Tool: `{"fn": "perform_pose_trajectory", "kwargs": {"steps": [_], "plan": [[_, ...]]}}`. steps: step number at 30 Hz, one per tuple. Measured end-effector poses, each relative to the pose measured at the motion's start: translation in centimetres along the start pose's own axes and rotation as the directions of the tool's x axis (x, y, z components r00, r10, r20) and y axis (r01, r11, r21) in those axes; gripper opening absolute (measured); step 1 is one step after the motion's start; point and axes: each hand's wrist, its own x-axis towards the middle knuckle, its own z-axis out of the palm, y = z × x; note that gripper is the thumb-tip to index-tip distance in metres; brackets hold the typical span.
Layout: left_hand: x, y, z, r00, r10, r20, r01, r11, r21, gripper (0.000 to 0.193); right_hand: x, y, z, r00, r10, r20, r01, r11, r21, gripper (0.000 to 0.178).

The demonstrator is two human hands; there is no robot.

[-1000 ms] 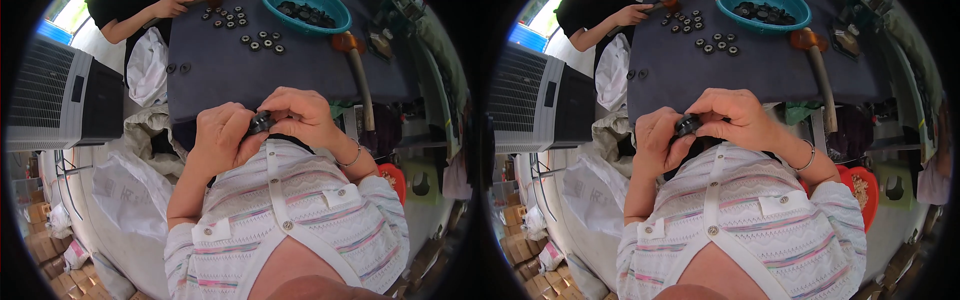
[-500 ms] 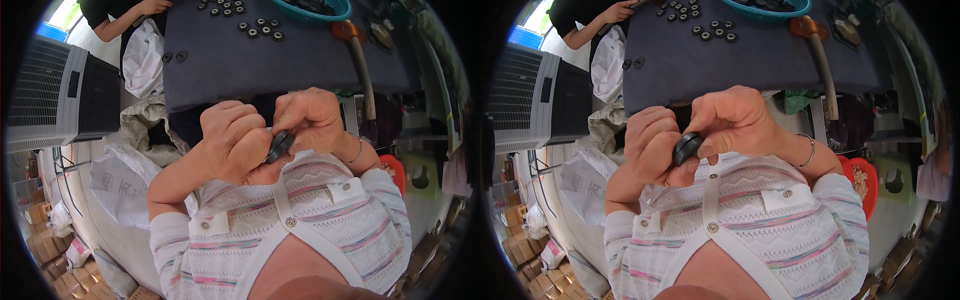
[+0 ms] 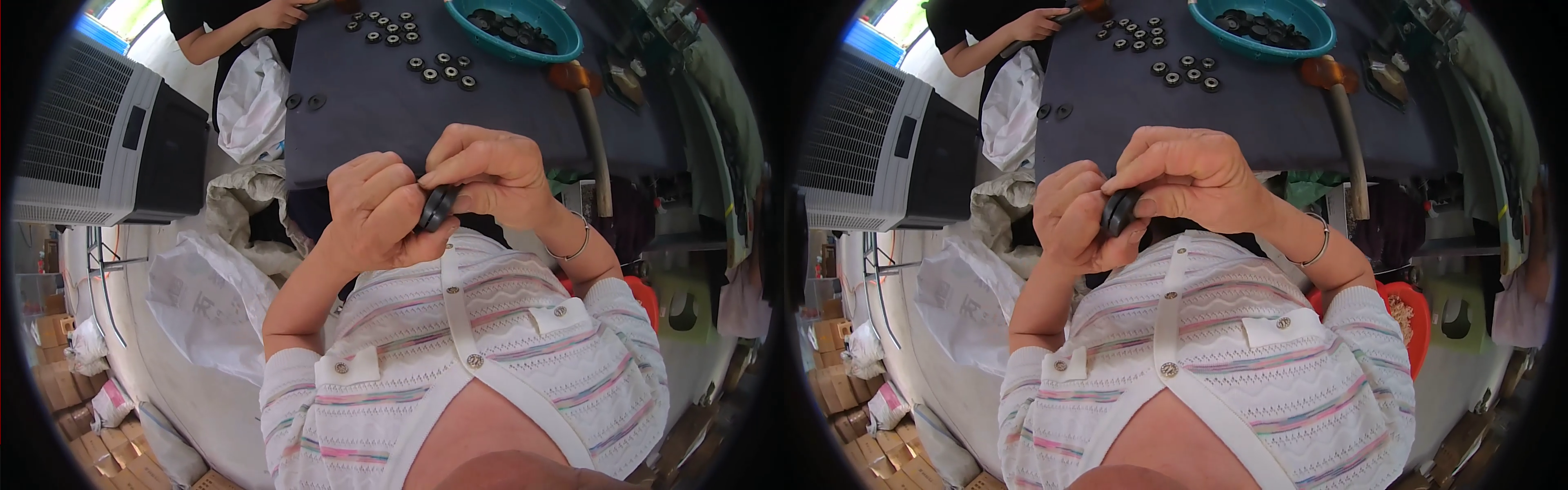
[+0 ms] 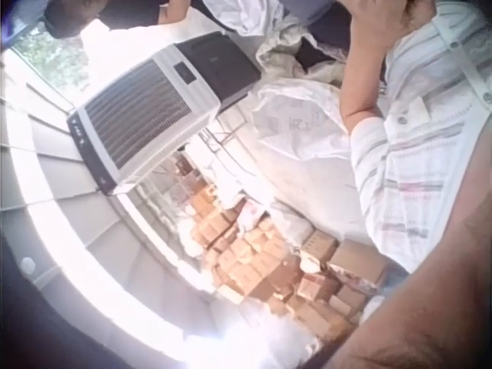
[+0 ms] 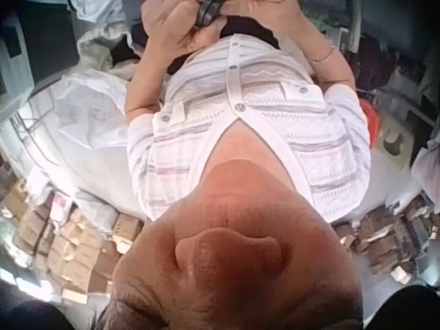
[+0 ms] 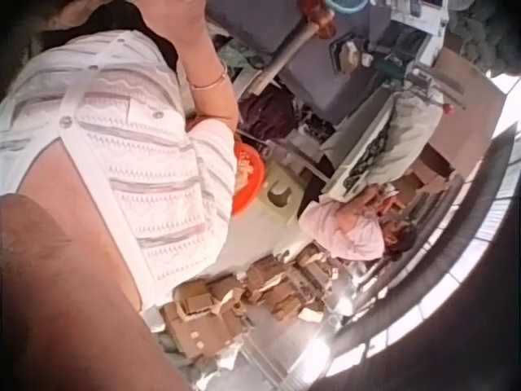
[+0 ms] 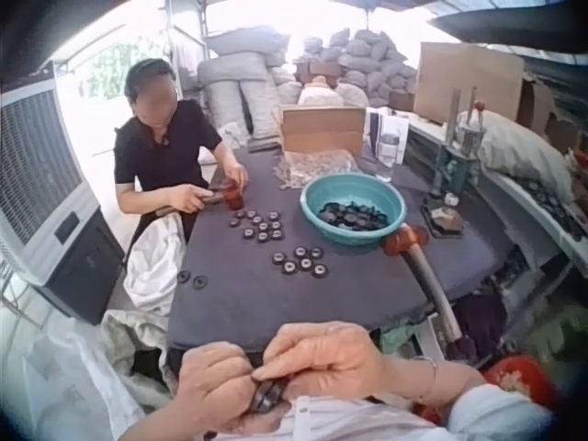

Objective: The person assembles plastic and rubber components by hand, inserting metal rings into them and tapping the rings with a mallet.

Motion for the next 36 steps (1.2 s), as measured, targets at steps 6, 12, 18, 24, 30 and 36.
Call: {"fn": "perform_pose_trajectory", "kwargs": {"steps": [6,12,18,24,30,36], "plan": [[-1.3,0.1,-1.4,0.989,-0.126,-0.071,0.127,0.992,0.009,0.031,1.3,2.0,0.7,0.991,0.086,0.1,-0.105,0.972,0.21,0.022],[-8.7,-1.4,-2.2,0.595,-0.781,-0.188,0.728,0.624,-0.284,0.02,2.0,4.7,1.3,0.945,0.326,-0.006,-0.312,0.91,0.272,0.024],[-23.8,-3.9,-11.0,-0.465,-0.811,-0.355,0.505,0.086,-0.859,0.036,2.3,6.3,-9.4,0.841,0.313,-0.442,-0.393,0.914,-0.1,0.022],[-23.7,-6.2,-11.7,-0.548,-0.732,-0.404,0.568,0.029,-0.823,0.04,2.6,10.0,-21.4,0.737,0.3,-0.605,-0.674,0.388,-0.629,0.023],[-10.7,-8.9,-1.8,0.321,-0.924,-0.207,0.907,0.363,-0.213,0.014,2.6,15.7,-26.6,0.688,0.615,-0.385,-0.507,0.028,-0.861,0.029],[-5.1,-12.7,9.3,0.776,-0.613,0.148,0.559,0.777,0.29,0.024,3.3,16.9,-26.0,0.62,0.691,-0.372,-0.415,-0.113,-0.903,0.024]]}}
